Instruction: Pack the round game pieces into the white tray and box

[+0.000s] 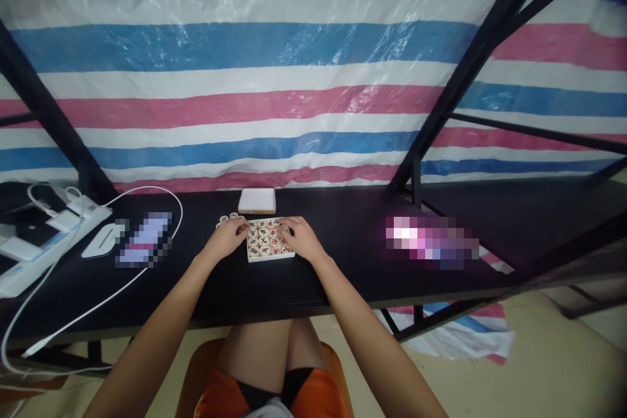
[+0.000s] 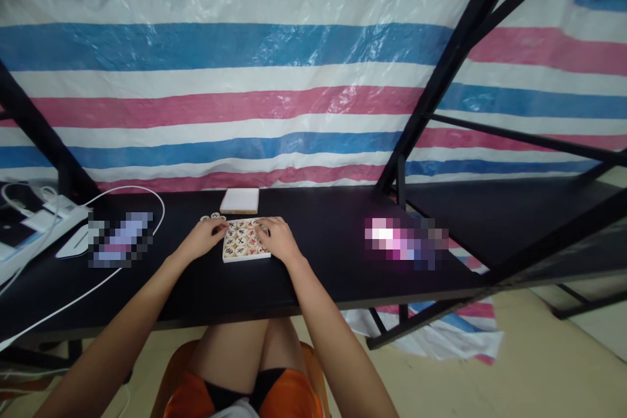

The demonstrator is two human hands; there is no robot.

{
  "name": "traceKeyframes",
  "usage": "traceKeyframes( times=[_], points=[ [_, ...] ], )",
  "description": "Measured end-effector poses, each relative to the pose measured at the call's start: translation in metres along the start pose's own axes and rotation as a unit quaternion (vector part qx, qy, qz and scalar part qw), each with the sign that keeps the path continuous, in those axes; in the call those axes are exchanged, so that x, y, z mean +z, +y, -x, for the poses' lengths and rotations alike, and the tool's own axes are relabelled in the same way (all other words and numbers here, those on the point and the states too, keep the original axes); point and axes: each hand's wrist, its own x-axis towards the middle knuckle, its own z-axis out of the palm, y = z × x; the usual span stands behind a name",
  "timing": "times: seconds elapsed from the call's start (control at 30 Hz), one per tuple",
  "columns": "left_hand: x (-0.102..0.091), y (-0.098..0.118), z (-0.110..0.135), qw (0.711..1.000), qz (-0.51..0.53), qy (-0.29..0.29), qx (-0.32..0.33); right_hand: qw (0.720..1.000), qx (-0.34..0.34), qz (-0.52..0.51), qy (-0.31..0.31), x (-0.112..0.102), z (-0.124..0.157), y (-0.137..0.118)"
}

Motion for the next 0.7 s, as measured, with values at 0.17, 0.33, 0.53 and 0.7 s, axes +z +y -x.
traceKeyframes(
  times=[0.17, 0.33, 0.53, 0.7],
  points=[
    [-0.001, 0.002, 0.001, 1.0, 0.005, -0.002, -0.003, 0.999, 0.03, -0.004, -0.012, 0.003, 0.002, 0.006],
    [0.0, 0.004, 0.0, 1.0, 0.0, -0.003, -0.003, 0.998, 0.049, -0.018, -0.032, 0.004, 0.002, 0.007],
    [-0.01, -0.004, 0.002, 0.997, -0.079, 0.008, -0.023, 0.997, 0.063, -0.047, 0.007, 0.002, 0.0, 0.009],
    [-0.018, -0.019, 0.003, 0.991, -0.126, 0.011, -0.044, 0.995, 0.059, -0.069, 0.031, -0.002, -0.002, 0.014]
  ],
)
